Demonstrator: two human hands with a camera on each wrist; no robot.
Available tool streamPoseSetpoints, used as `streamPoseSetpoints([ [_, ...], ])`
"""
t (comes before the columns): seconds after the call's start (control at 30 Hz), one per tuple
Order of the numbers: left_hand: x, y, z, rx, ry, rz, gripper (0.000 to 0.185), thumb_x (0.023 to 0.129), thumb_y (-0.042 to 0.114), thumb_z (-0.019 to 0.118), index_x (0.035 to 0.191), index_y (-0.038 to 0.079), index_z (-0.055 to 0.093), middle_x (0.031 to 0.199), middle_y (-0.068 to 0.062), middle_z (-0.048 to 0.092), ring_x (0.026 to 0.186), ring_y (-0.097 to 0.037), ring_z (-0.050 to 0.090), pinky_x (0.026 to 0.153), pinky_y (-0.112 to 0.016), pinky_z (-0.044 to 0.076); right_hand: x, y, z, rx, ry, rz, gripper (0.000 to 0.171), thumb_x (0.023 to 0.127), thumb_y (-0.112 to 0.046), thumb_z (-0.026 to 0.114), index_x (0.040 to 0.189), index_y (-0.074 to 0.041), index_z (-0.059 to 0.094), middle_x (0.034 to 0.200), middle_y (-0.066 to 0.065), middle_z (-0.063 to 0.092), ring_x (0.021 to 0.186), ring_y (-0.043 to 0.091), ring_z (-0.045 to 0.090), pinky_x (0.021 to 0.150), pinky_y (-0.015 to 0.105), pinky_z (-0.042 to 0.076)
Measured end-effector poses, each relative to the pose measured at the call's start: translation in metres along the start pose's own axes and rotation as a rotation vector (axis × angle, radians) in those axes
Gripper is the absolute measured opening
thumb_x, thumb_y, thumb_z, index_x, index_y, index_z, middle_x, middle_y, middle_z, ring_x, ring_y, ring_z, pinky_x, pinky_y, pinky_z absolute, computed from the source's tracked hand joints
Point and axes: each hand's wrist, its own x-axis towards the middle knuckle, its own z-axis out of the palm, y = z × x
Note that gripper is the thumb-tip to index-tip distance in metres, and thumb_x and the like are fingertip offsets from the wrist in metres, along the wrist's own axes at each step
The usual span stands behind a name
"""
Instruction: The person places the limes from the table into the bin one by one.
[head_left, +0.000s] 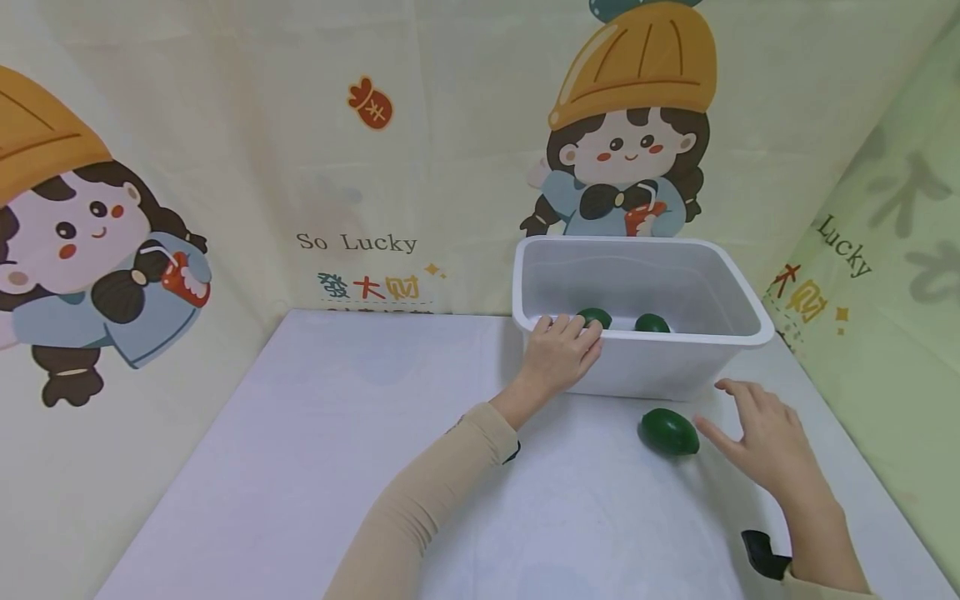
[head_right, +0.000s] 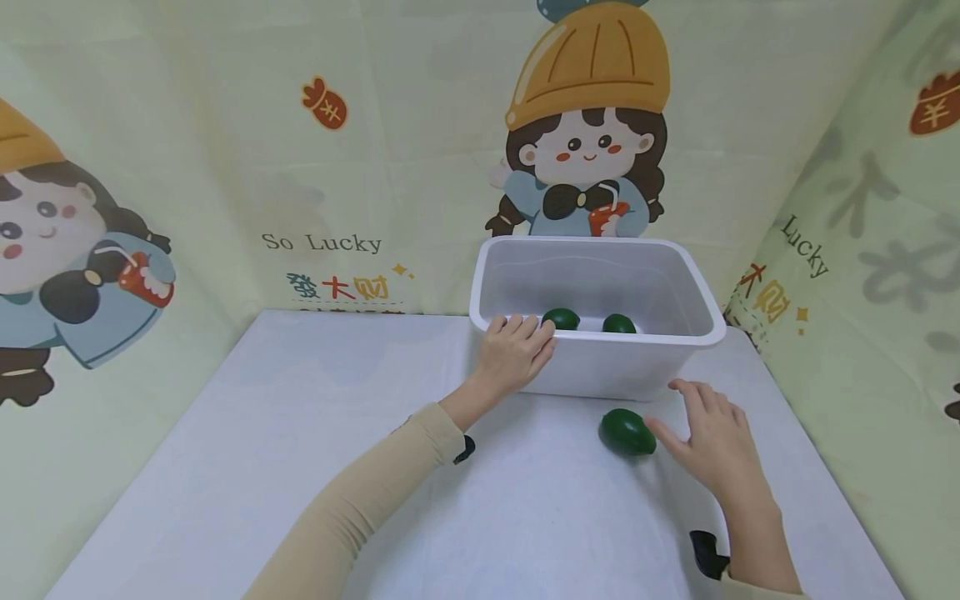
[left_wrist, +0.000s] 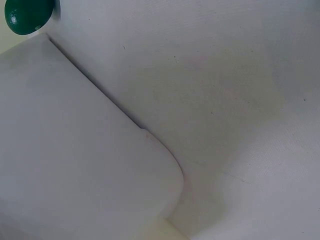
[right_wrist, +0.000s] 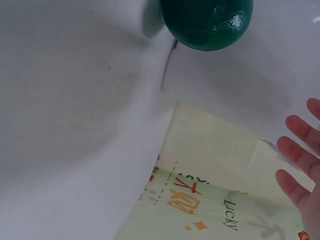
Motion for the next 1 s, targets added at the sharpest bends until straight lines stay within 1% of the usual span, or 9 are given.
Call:
streamPoseSetpoints([
  [0.2,0.0,0.0,0.001,0.001,0.006,-0.001,0.022,0.092,0.038,0.042,0.096,0.025,0.06,0.081,0.009,0.058,0.074,-0.01,0.053,0.063,-0.024,0.036,-0.002,0.0,0.002,-0.018,-0.053,0.015,0.067,0.081,-0.048,0.061,0.122,0.001,0.04,0.118,0.027,0.042,0.106,0.047,0.036,0.083,0.063,0.023],
  [0.33,0.0,0.0,0.001,0.001,-0.003,0.0,0.023,0.093,0.038,0.041,0.097,0.025,0.06,0.082,0.009,0.058,0.074,-0.01,0.053,0.063,-0.024,0.036,-0.004,0.001,0.005,-0.04,-0.078,0.0,0.068,0.079,-0.05,0.062,0.121,0.0,0.041,0.116,0.025,0.044,0.105,0.045,0.037,0.082,0.063,0.025],
  [0.4,0.0,0.0,0.001,0.001,-0.007,0.0,0.023,0.093,0.038,0.041,0.097,0.025,0.06,0.082,0.009,0.058,0.074,-0.01,0.053,0.063,-0.024,0.036,-0.004,0.002,0.006,-0.052,-0.083,-0.016,0.068,0.078,-0.05,0.064,0.12,0.0,0.042,0.114,0.023,0.045,0.105,0.044,0.038,0.082,0.062,0.026],
  [0.63,0.0,0.0,0.002,0.006,0.011,0.002,0.023,0.093,0.038,0.041,0.096,0.025,0.06,0.081,0.009,0.058,0.073,-0.01,0.053,0.063,-0.024,0.036,-0.007,0.004,0.008,-0.084,-0.083,-0.051,0.068,0.076,-0.05,0.065,0.118,-0.001,0.043,0.112,0.02,0.047,0.102,0.042,0.041,0.082,0.06,0.028],
  [1.0,-0.001,0.0,0.003,0.014,0.017,0.004,0.023,0.093,0.038,0.04,0.095,0.025,0.06,0.08,0.009,0.057,0.072,-0.01,0.053,0.062,-0.024,0.036,-0.008,0.005,0.016,-0.116,-0.132,-0.053,0.072,0.076,-0.055,0.063,0.119,0.0,0.045,0.115,0.021,0.048,0.102,0.042,0.043,0.083,0.06,0.03],
])
